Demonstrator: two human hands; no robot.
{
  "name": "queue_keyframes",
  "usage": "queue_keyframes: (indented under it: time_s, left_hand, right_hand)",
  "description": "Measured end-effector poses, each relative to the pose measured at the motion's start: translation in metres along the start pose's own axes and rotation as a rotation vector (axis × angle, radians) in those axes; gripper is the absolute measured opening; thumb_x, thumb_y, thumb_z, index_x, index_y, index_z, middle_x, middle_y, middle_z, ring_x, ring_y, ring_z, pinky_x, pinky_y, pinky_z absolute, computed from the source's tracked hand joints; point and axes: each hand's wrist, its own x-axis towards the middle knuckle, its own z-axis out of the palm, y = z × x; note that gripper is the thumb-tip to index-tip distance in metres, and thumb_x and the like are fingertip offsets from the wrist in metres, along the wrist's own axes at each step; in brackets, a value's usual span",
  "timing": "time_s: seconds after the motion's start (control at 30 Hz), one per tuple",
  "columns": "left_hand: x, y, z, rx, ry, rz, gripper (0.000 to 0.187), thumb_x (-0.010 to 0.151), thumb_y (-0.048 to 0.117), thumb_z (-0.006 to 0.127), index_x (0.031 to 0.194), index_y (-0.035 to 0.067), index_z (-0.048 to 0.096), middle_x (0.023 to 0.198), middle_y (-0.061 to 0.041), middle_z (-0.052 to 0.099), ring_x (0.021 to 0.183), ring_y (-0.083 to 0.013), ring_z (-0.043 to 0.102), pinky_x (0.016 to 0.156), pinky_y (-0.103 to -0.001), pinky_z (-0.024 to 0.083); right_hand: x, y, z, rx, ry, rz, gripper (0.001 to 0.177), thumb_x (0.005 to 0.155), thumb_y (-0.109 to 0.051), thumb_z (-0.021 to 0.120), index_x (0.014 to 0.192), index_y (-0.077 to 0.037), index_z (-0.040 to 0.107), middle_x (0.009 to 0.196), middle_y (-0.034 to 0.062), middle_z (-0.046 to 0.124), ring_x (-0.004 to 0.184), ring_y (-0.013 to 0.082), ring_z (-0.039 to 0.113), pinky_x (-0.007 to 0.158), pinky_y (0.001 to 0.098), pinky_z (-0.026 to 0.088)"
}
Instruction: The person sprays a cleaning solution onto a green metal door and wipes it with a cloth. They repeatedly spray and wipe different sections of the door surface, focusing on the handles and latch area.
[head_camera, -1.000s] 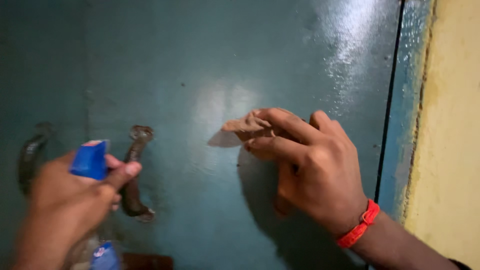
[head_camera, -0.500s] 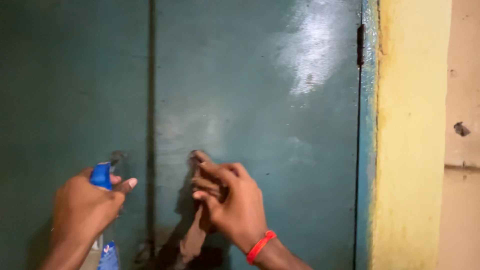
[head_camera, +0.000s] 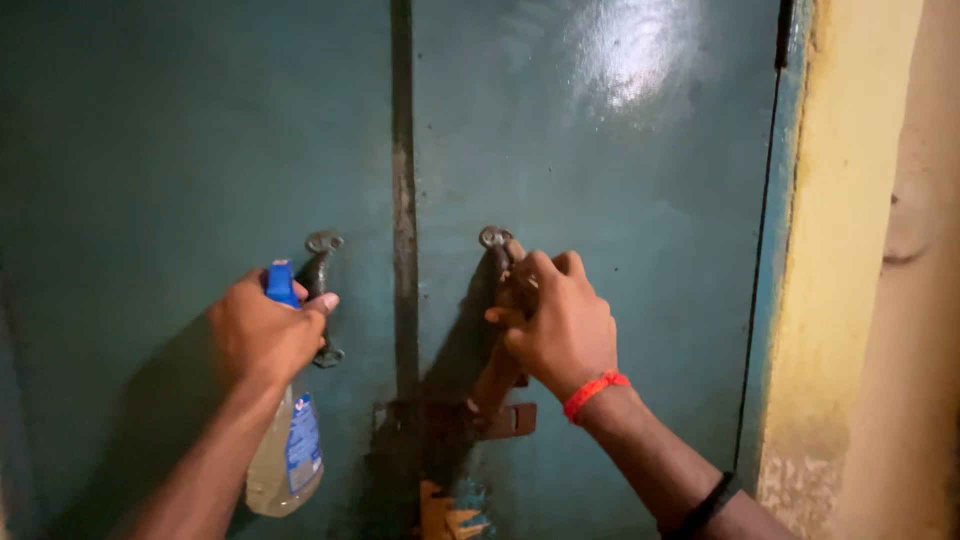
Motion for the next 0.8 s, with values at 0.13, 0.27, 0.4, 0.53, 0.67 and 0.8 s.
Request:
queue_keyframes:
  time_s: [0.13, 0.27, 0.4, 0.53, 0.67, 0.8]
  left_hand:
    - [-0.003, -0.002, -0.003, 0.108, 0.004, 0.07, 0.031, 0.078, 0.021, 0.091, 0.094, 0.006, 0.07, 0.083, -0.013, 0.074, 0.072, -0.0235, 0.071, 0.066, -0.042, 0.056]
    - [0.009, 0.001, -0.005, 0.213, 0.012, 0.133, 0.035, 0.075, 0.023, 0.095, 0.09, 0.004, 0.07, 0.083, -0.014, 0.073, 0.073, -0.0263, 0.07, 0.069, -0.042, 0.055]
    - [0.018, -0.003, 0.0, 0.039, -0.083, 0.054, 0.031, 0.078, 0.023, 0.09, 0.093, 0.006, 0.068, 0.081, -0.011, 0.075, 0.067, -0.0211, 0.075, 0.063, -0.038, 0.06]
    - [0.017, -0.005, -0.005, 0.06, -0.105, 0.001, 0.033, 0.076, 0.025, 0.091, 0.093, 0.007, 0.07, 0.079, -0.011, 0.076, 0.064, -0.0214, 0.075, 0.062, -0.037, 0.058]
    - [0.016, 0.0, -0.005, 0.075, -0.106, -0.055, 0.034, 0.077, 0.026, 0.092, 0.095, 0.005, 0.072, 0.082, -0.015, 0.076, 0.067, -0.0262, 0.075, 0.067, -0.039, 0.058]
    - [0.017, 0.001, -0.005, 0.202, -0.09, -0.107, 0.04, 0.074, 0.032, 0.095, 0.098, 0.008, 0.074, 0.096, -0.014, 0.076, 0.084, -0.0295, 0.073, 0.076, -0.045, 0.057]
  right_hand:
    - [0.0, 0.005, 0.01, -0.033, 0.009, -0.042, 0.045, 0.078, -0.025, 0.082, 0.115, -0.018, 0.056, 0.117, 0.0148, 0.056, 0.085, 0.0478, 0.066, 0.068, 0.0546, 0.055]
    - [0.003, 0.01, 0.019, 0.014, 0.04, -0.082, 0.046, 0.079, -0.02, 0.081, 0.117, -0.019, 0.056, 0.117, 0.0164, 0.056, 0.088, 0.0472, 0.066, 0.07, 0.0531, 0.057]
    - [0.006, 0.012, 0.022, 0.004, 0.01, -0.04, 0.053, 0.074, -0.017, 0.082, 0.121, -0.02, 0.056, 0.119, 0.0171, 0.054, 0.094, 0.0477, 0.065, 0.076, 0.0535, 0.056]
    - [0.009, 0.007, 0.016, 0.014, -0.041, 0.041, 0.048, 0.076, -0.021, 0.081, 0.119, -0.023, 0.059, 0.123, 0.0157, 0.053, 0.097, 0.0463, 0.066, 0.081, 0.0521, 0.056]
    - [-0.002, -0.005, 0.016, 0.014, -0.012, 0.112, 0.055, 0.074, -0.021, 0.078, 0.125, -0.027, 0.061, 0.128, 0.0133, 0.053, 0.1, 0.0472, 0.063, 0.083, 0.0545, 0.053]
    - [-0.011, -0.013, 0.014, 0.0, -0.029, 0.186, 0.042, 0.077, -0.024, 0.075, 0.116, -0.018, 0.06, 0.129, 0.0067, 0.057, 0.102, 0.0438, 0.065, 0.084, 0.0533, 0.054]
